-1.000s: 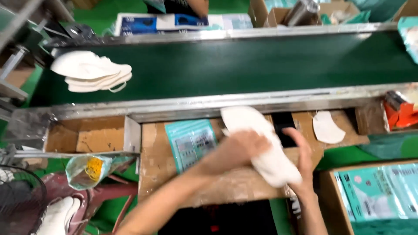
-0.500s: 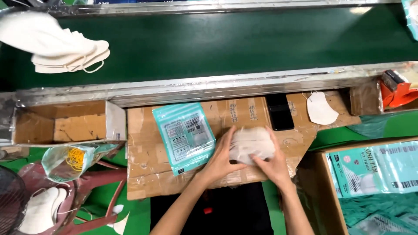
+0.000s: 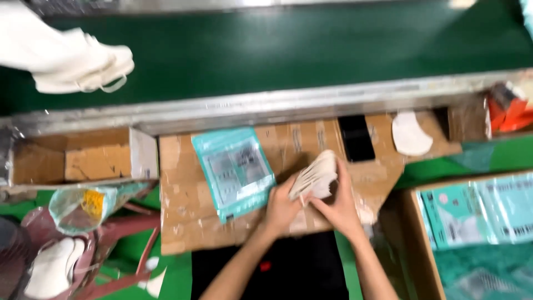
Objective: Pack individual face masks into plastic pouches and organize them into boxes.
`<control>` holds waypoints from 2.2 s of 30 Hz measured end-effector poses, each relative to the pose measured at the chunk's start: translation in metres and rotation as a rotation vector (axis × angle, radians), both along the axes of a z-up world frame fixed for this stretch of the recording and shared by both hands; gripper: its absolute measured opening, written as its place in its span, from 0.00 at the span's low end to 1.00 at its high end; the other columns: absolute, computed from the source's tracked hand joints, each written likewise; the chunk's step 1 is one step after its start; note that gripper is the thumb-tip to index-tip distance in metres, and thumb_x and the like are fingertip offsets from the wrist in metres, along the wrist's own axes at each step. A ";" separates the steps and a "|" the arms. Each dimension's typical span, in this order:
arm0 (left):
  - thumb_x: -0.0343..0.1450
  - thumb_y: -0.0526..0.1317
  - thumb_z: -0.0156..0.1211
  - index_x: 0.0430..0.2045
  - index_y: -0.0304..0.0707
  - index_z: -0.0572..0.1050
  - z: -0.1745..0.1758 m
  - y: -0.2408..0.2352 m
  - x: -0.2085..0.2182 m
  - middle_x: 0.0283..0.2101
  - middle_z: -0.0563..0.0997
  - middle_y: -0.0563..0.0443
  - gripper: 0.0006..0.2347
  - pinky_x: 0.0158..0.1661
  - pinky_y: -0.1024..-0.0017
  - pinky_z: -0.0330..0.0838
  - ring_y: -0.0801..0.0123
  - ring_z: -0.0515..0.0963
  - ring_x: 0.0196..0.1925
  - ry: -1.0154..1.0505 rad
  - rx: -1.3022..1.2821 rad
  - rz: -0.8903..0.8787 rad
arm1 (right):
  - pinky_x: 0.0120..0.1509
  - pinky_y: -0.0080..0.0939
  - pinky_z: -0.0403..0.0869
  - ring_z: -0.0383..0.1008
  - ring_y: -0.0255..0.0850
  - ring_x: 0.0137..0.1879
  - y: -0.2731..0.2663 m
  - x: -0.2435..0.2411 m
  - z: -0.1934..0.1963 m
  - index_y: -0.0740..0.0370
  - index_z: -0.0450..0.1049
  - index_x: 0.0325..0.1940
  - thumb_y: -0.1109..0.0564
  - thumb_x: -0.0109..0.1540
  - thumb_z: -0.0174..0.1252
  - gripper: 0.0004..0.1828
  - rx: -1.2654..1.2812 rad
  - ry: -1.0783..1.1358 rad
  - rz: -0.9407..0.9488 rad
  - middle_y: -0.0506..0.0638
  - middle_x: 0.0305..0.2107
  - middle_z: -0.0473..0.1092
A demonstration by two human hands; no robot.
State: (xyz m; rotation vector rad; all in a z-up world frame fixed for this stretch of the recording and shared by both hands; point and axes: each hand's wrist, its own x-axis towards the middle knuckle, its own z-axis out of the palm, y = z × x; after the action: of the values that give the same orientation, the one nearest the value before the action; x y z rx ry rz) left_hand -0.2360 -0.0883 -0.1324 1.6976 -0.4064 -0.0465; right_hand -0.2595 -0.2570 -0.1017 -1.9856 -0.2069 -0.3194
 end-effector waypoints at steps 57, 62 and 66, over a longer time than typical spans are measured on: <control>0.81 0.44 0.47 0.30 0.24 0.77 -0.045 0.033 -0.007 0.25 0.76 0.56 0.19 0.31 0.75 0.66 0.80 0.69 0.28 0.317 -0.385 0.630 | 0.63 0.51 0.75 0.74 0.46 0.62 -0.024 -0.022 -0.032 0.67 0.68 0.63 0.53 0.71 0.49 0.20 1.310 0.435 -0.172 0.56 0.56 0.72; 0.80 0.44 0.47 0.36 0.24 0.78 -0.036 0.022 -0.018 0.30 0.80 0.55 0.17 0.34 0.76 0.70 0.79 0.74 0.32 0.336 -0.436 0.556 | 0.59 0.50 0.77 0.75 0.47 0.59 -0.014 -0.026 -0.039 0.67 0.69 0.63 0.52 0.72 0.49 0.20 1.316 0.469 -0.161 0.57 0.54 0.73; 0.78 0.43 0.45 0.47 0.24 0.72 0.002 0.006 -0.032 0.33 0.80 0.39 0.16 0.35 0.67 0.75 0.62 0.79 0.33 0.452 -0.110 0.226 | 0.70 0.54 0.70 0.69 0.51 0.68 0.005 -0.023 -0.032 0.69 0.66 0.60 0.55 0.72 0.49 0.17 1.281 0.414 0.010 0.60 0.59 0.67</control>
State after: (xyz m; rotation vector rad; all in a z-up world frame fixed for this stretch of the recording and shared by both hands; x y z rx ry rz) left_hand -0.2685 -0.0819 -0.1300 1.5581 0.1179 -0.2328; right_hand -0.2829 -0.2519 -0.1333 -0.7400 0.2243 0.0119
